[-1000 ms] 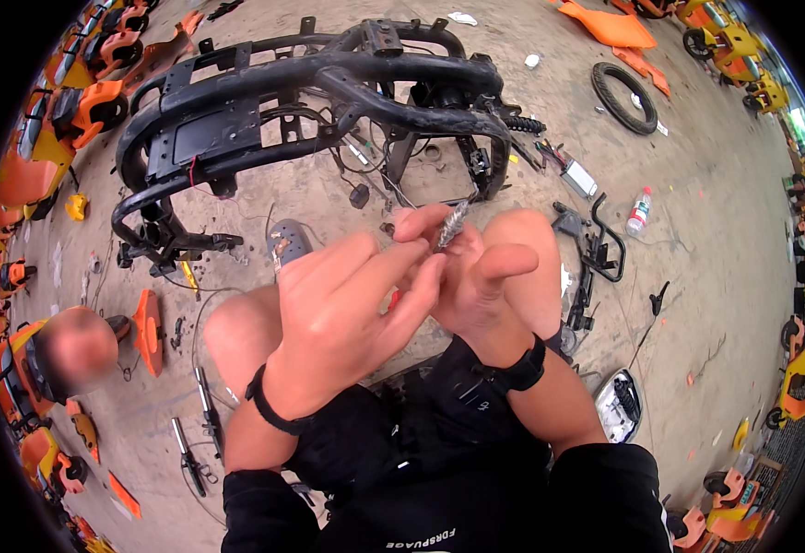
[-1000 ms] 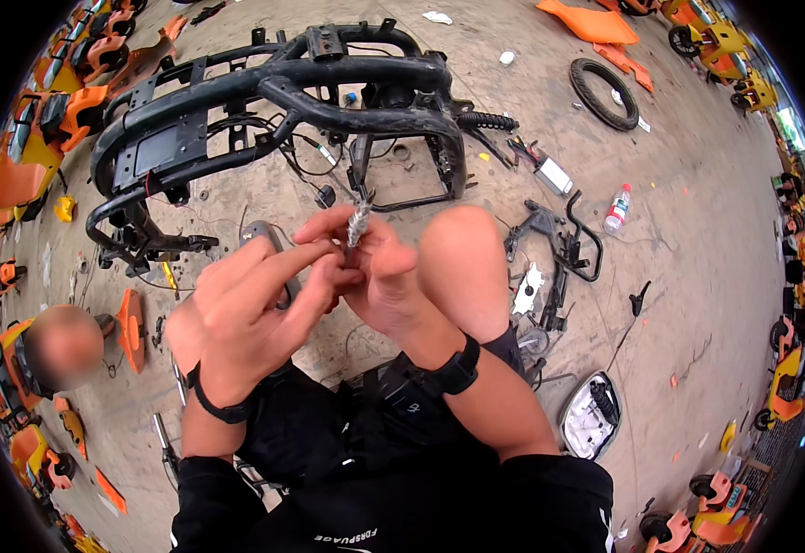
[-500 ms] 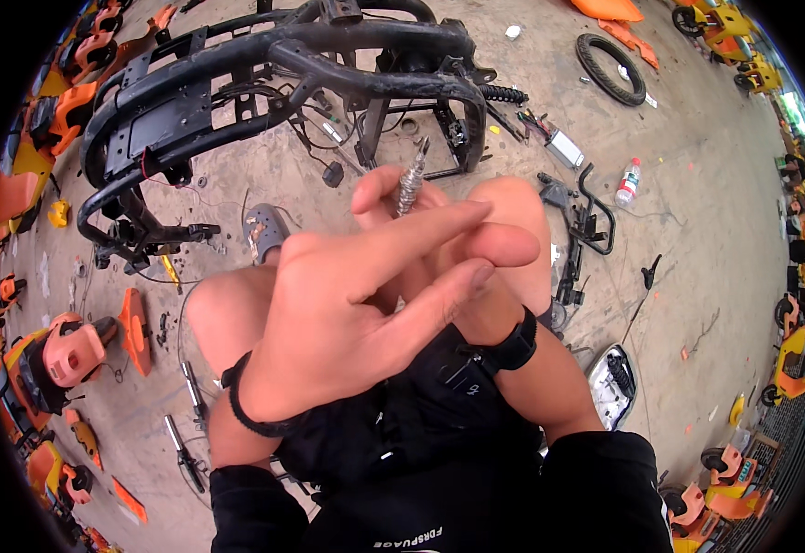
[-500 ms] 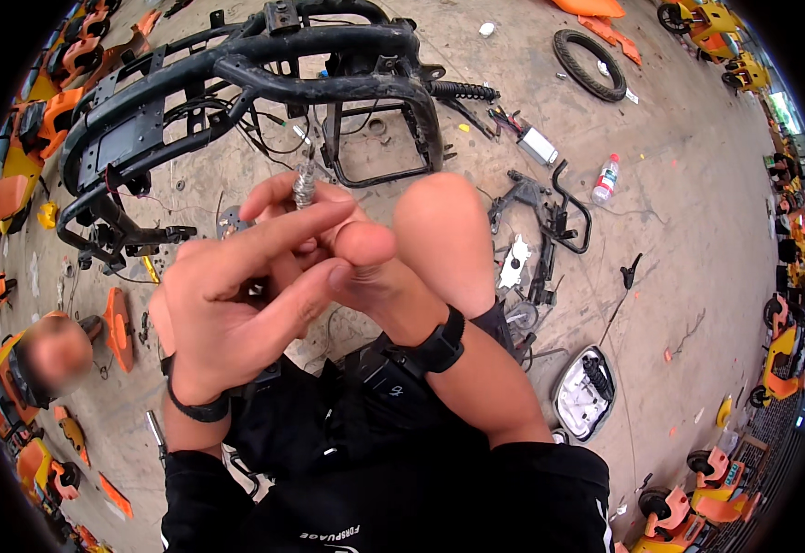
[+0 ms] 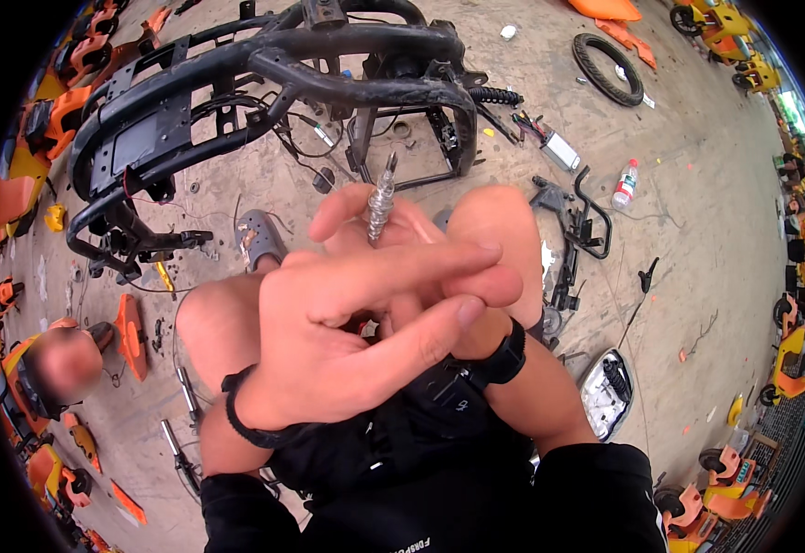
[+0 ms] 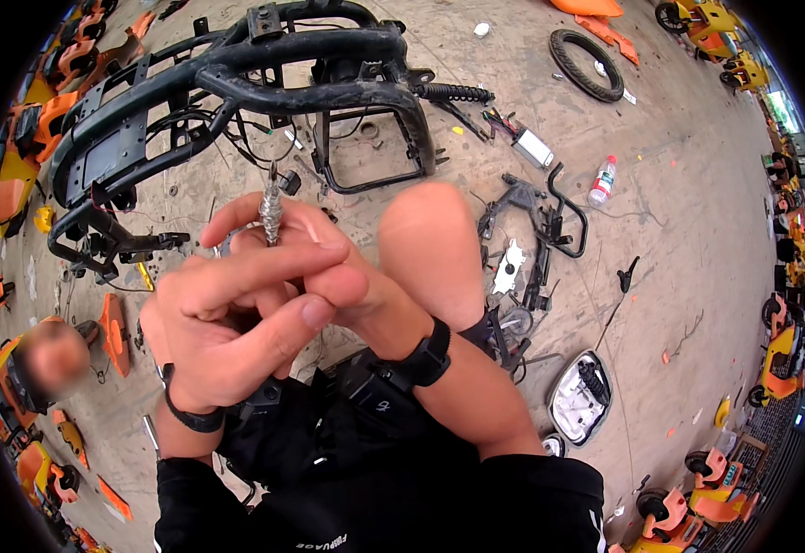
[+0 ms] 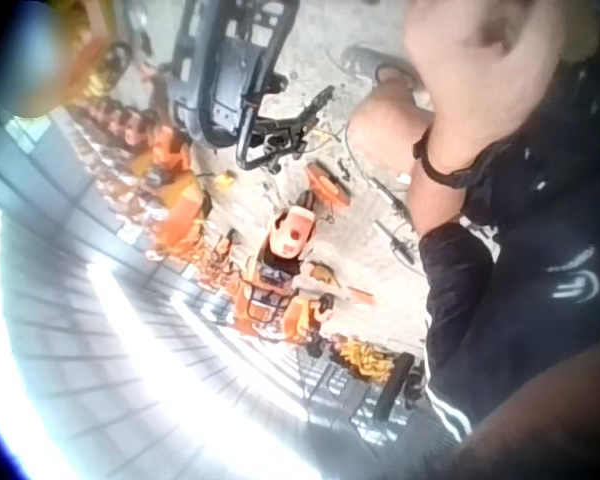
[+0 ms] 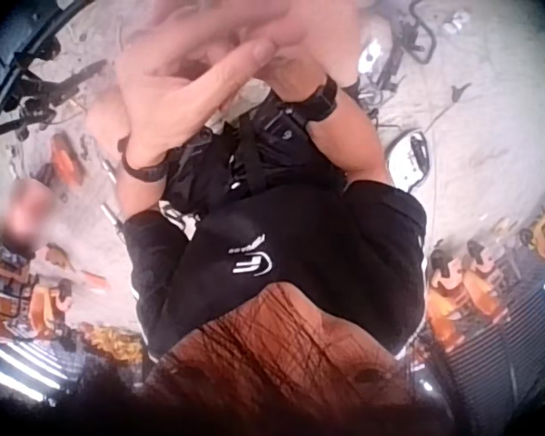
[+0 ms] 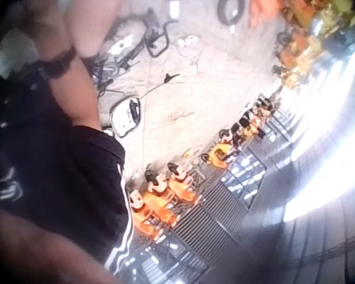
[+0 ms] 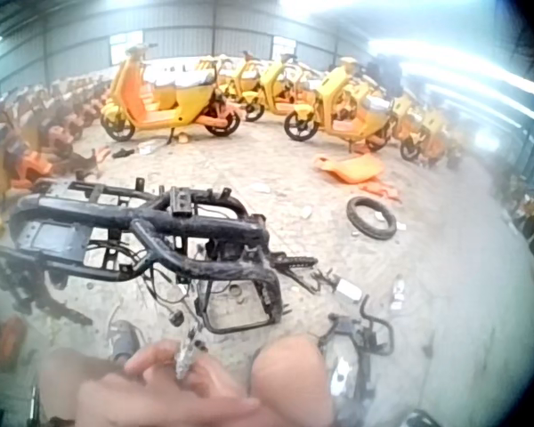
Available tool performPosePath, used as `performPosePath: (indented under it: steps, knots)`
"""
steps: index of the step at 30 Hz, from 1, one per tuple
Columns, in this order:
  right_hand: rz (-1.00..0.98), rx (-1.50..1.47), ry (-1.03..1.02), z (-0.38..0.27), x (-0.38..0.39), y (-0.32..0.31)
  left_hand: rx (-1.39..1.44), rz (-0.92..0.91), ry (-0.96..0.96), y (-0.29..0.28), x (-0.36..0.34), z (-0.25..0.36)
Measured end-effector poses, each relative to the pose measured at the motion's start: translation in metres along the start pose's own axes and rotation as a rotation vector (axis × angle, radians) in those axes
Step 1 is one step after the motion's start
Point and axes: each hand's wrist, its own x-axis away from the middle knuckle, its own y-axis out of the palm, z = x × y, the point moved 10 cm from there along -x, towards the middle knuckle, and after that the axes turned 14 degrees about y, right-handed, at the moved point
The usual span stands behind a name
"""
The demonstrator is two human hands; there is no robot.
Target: The person works on a scooter frame by hand and with a screwdriver, handling wiring and small mechanical components.
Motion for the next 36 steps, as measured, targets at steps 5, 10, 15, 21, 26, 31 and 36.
performPosePath:
  steps: [5, 10, 15, 21, 26, 31, 36]
  knots:
    - [0.068, 0.034, 0.042, -0.004, 0.004, 0.001, -0.061, -0.025, 0.081, -0.003, -0.003, 0.004]
    - [0.035, 0.024, 0.073, -0.003, 0.003, 0.003, -0.059, -0.017, 0.108, -0.003, -0.003, 0.009]
    - [0.043, 0.048, 0.031, -0.003, 0.004, 0.004, -0.072, -0.02, 0.141, -0.004, -0.003, 0.009]
    - [0.063, 0.097, -0.034, -0.007, 0.006, 0.004, -0.008, 0.004, 0.118, -0.004, -0.003, 0.01]
    - [0.048, 0.053, -0.004, -0.004, 0.005, 0.005, -0.056, -0.037, 0.125, -0.004, -0.005, 0.011]
    - [0.026, 0.024, -0.006, -0.003, 0.005, 0.006, -0.065, -0.021, 0.142, -0.006, -0.005, 0.012]
    - [-0.043, 0.101, 0.053, 0.006, -0.004, -0.003, -0.121, 0.021, 0.187, -0.005, -0.002, 0.017]
